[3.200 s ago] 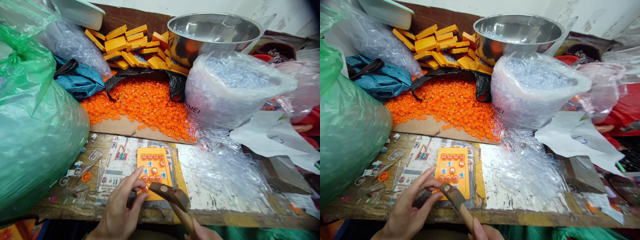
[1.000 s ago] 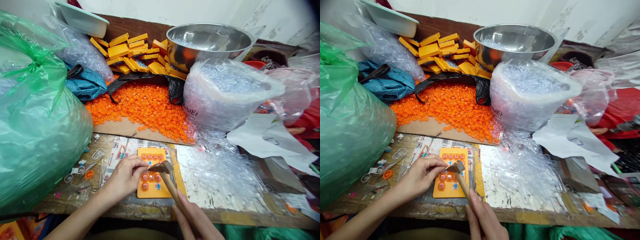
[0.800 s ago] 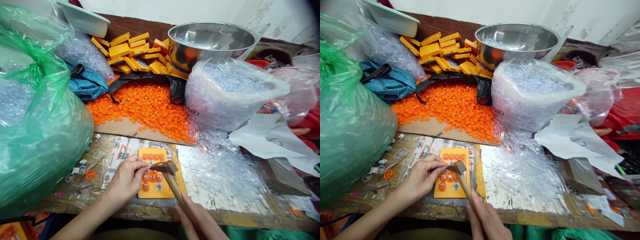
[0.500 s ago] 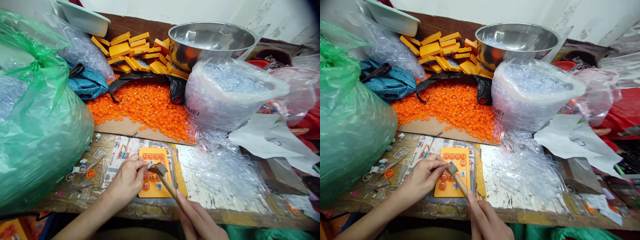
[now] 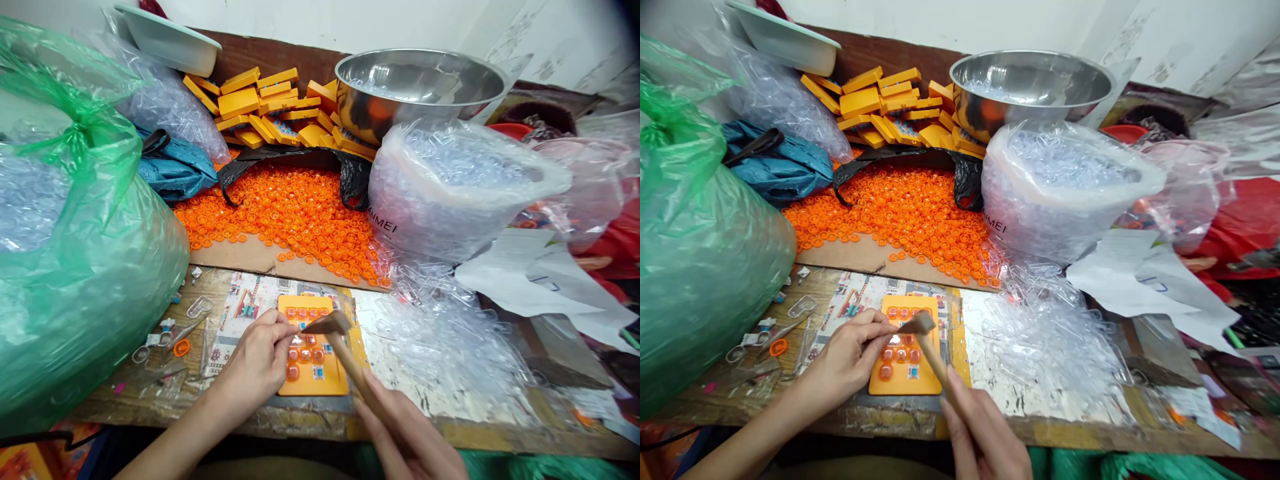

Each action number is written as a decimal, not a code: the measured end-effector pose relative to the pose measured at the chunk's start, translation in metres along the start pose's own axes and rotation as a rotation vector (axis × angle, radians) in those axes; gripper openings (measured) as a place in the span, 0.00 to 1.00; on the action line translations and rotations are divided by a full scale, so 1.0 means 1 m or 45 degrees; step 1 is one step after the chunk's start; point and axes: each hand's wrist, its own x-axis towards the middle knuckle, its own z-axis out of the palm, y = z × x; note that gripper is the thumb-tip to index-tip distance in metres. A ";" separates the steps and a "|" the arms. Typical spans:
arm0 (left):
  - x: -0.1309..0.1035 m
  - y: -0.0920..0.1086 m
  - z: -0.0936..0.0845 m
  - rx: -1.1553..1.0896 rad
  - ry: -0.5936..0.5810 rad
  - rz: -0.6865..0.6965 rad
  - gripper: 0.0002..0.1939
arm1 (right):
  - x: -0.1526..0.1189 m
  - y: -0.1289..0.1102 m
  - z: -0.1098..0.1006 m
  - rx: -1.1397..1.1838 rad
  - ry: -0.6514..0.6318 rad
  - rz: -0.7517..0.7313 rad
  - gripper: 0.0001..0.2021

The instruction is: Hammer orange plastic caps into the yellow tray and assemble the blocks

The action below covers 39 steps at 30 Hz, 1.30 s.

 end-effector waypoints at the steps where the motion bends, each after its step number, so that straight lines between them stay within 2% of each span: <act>1: -0.002 -0.002 -0.001 0.022 0.031 0.019 0.16 | 0.003 0.005 -0.001 -0.008 0.026 0.061 0.23; 2: -0.004 -0.004 -0.003 0.069 0.095 0.047 0.16 | 0.007 0.011 -0.002 -0.034 0.046 0.146 0.21; 4: -0.010 -0.012 -0.014 0.267 0.321 0.123 0.15 | 0.017 0.027 -0.003 -0.112 0.018 0.329 0.21; 6: -0.017 -0.025 -0.031 0.611 0.545 0.150 0.16 | 0.029 0.041 -0.003 -0.182 -0.077 0.427 0.24; 7: -0.020 -0.032 -0.041 0.804 0.604 0.127 0.17 | 0.035 0.045 -0.003 -0.211 -0.110 0.433 0.25; 10: -0.024 -0.053 -0.064 1.198 0.550 -0.038 0.18 | 0.052 0.049 -0.002 -0.258 -0.127 0.358 0.22; 12: -0.023 -0.059 -0.071 1.181 0.508 -0.098 0.19 | 0.060 0.045 -0.002 -0.287 -0.096 0.301 0.19; 13: -0.022 -0.058 -0.070 1.073 0.514 -0.096 0.18 | 0.062 0.041 -0.001 -0.297 -0.073 0.272 0.18; 14: -0.020 -0.054 -0.067 0.900 0.536 -0.093 0.18 | 0.063 0.036 -0.001 -0.304 -0.042 0.243 0.17; 16: -0.017 -0.038 -0.054 0.364 0.528 -0.145 0.19 | 0.062 0.024 0.003 -0.303 0.047 0.168 0.17; 18: -0.015 -0.014 -0.034 -0.321 0.377 -0.305 0.24 | 0.058 0.007 0.010 -0.155 0.101 0.110 0.15; 20: -0.014 0.008 -0.011 -0.922 0.153 -0.466 0.33 | 0.053 -0.014 0.021 0.235 0.045 0.188 0.14; 22: -0.015 0.022 0.008 -1.251 0.049 -0.545 0.37 | 0.048 -0.032 0.032 0.746 -0.016 0.452 0.12; 24: -0.017 0.024 0.020 -1.276 0.106 -0.540 0.36 | 0.044 -0.042 0.038 1.063 0.016 0.686 0.11; 25: -0.019 0.020 0.023 -1.161 0.185 -0.492 0.33 | 0.043 -0.044 0.039 1.120 0.066 0.759 0.11; 28: -0.023 0.001 0.024 -0.477 0.495 -0.223 0.24 | 0.048 -0.035 0.033 0.981 0.215 0.857 0.11; 29: -0.025 -0.007 0.024 -0.243 0.553 -0.155 0.23 | 0.051 -0.030 0.032 0.918 0.260 0.882 0.13; 30: -0.026 -0.013 0.025 -0.063 0.560 -0.117 0.24 | 0.054 -0.024 0.031 0.874 0.285 0.895 0.16; 32: -0.027 -0.023 0.028 0.108 0.474 -0.120 0.27 | 0.059 -0.014 0.034 0.881 0.272 0.889 0.20; 35: -0.027 -0.023 0.037 0.037 0.356 -0.207 0.29 | 0.059 -0.006 0.045 0.980 0.262 0.888 0.20; 37: -0.026 -0.016 0.042 -0.156 0.402 -0.281 0.31 | 0.054 -0.004 0.051 1.014 0.313 0.899 0.18; 39: -0.026 -0.005 0.045 -0.463 0.488 -0.319 0.33 | 0.050 -0.003 0.054 1.041 0.367 0.905 0.17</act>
